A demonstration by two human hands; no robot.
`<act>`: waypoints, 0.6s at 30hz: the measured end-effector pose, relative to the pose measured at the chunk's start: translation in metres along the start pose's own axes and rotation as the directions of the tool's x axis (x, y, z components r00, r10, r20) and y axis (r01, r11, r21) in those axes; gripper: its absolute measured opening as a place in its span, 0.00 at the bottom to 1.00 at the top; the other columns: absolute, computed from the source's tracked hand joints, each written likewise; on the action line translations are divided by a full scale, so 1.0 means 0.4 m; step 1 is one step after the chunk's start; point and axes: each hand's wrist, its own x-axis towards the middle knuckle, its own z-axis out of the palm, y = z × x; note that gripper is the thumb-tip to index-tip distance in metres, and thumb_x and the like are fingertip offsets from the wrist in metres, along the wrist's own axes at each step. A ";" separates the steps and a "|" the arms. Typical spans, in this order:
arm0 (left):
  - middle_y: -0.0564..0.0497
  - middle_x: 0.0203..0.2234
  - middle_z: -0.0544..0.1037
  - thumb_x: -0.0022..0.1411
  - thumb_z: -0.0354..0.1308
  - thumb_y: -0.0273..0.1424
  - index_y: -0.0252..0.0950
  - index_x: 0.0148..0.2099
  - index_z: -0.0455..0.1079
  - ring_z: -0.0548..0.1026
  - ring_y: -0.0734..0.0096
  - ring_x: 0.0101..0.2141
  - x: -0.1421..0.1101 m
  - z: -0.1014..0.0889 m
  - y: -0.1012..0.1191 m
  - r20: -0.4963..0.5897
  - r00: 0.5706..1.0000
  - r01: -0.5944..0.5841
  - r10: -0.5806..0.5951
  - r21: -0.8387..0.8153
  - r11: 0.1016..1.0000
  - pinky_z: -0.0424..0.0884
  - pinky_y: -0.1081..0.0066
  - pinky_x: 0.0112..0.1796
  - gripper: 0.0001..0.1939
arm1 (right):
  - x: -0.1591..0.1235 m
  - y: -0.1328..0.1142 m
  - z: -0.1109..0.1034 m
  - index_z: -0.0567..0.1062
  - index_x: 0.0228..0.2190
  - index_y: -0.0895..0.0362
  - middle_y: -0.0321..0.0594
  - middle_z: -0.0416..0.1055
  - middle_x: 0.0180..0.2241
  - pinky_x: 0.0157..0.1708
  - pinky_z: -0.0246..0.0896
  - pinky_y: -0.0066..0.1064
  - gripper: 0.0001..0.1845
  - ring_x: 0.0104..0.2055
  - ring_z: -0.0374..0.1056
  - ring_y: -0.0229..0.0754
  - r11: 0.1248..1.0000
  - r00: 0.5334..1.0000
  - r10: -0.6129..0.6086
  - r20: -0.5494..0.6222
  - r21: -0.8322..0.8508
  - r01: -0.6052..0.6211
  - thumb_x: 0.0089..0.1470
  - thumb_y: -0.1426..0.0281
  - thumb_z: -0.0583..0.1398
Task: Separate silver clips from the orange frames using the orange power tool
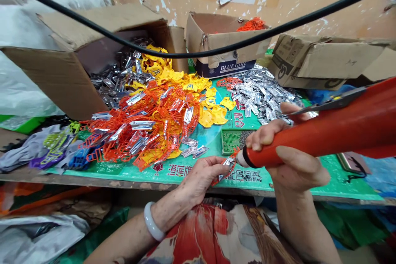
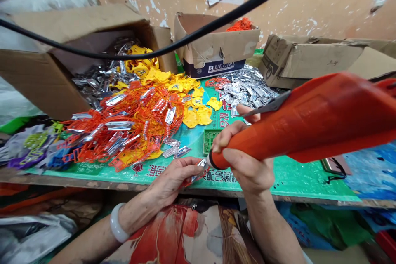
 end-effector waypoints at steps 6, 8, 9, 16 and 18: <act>0.56 0.20 0.68 0.53 0.62 0.37 0.34 0.33 0.74 0.59 0.81 0.20 0.003 0.000 -0.007 0.017 1.000 -0.001 0.003 -0.112 0.994 0.52 0.76 0.23 0.11 | -0.008 -0.019 0.003 0.66 0.49 0.49 0.33 0.67 0.25 0.29 0.64 0.39 0.30 0.24 0.64 0.40 1.000 0.999 -0.012 -0.046 -0.013 0.011 0.41 0.71 0.64; 0.57 0.18 0.66 0.53 0.62 0.37 0.33 0.30 0.73 0.60 0.81 0.20 0.003 0.001 -0.008 0.003 1.000 -0.017 0.018 -0.131 0.991 0.51 0.76 0.22 0.11 | -0.016 -0.020 0.005 0.66 0.49 0.49 0.33 0.67 0.25 0.29 0.64 0.39 0.30 0.24 0.64 0.40 1.000 0.999 0.000 -0.038 -0.010 0.000 0.42 0.70 0.63; 0.57 0.17 0.66 0.54 0.62 0.36 0.33 0.29 0.72 0.60 0.81 0.19 0.003 0.001 -0.008 0.004 1.000 -0.024 0.024 -0.136 0.990 0.51 0.76 0.22 0.10 | -0.019 -0.021 0.006 0.66 0.48 0.49 0.33 0.67 0.25 0.30 0.64 0.39 0.29 0.24 0.64 0.40 1.000 0.999 0.004 -0.033 -0.006 -0.004 0.42 0.70 0.63; 0.57 0.18 0.68 0.51 0.62 0.29 0.33 0.30 0.72 0.62 0.81 0.20 -0.001 0.004 -0.009 0.021 1.000 -0.005 0.009 -0.198 0.980 0.53 0.77 0.23 0.04 | -0.035 -0.022 0.013 0.65 0.48 0.47 0.33 0.66 0.26 0.31 0.63 0.39 0.28 0.25 0.64 0.40 0.999 1.000 0.012 -0.003 0.037 -0.012 0.44 0.72 0.63; 0.57 0.18 0.68 0.51 0.62 0.29 0.33 0.29 0.72 0.62 0.82 0.20 -0.003 0.008 -0.008 0.011 1.000 -0.004 0.006 -0.203 0.979 0.53 0.77 0.23 0.05 | -0.036 -0.017 0.014 0.65 0.48 0.48 0.33 0.66 0.26 0.31 0.63 0.39 0.28 0.25 0.64 0.40 0.999 1.000 0.020 0.003 0.028 -0.020 0.44 0.71 0.63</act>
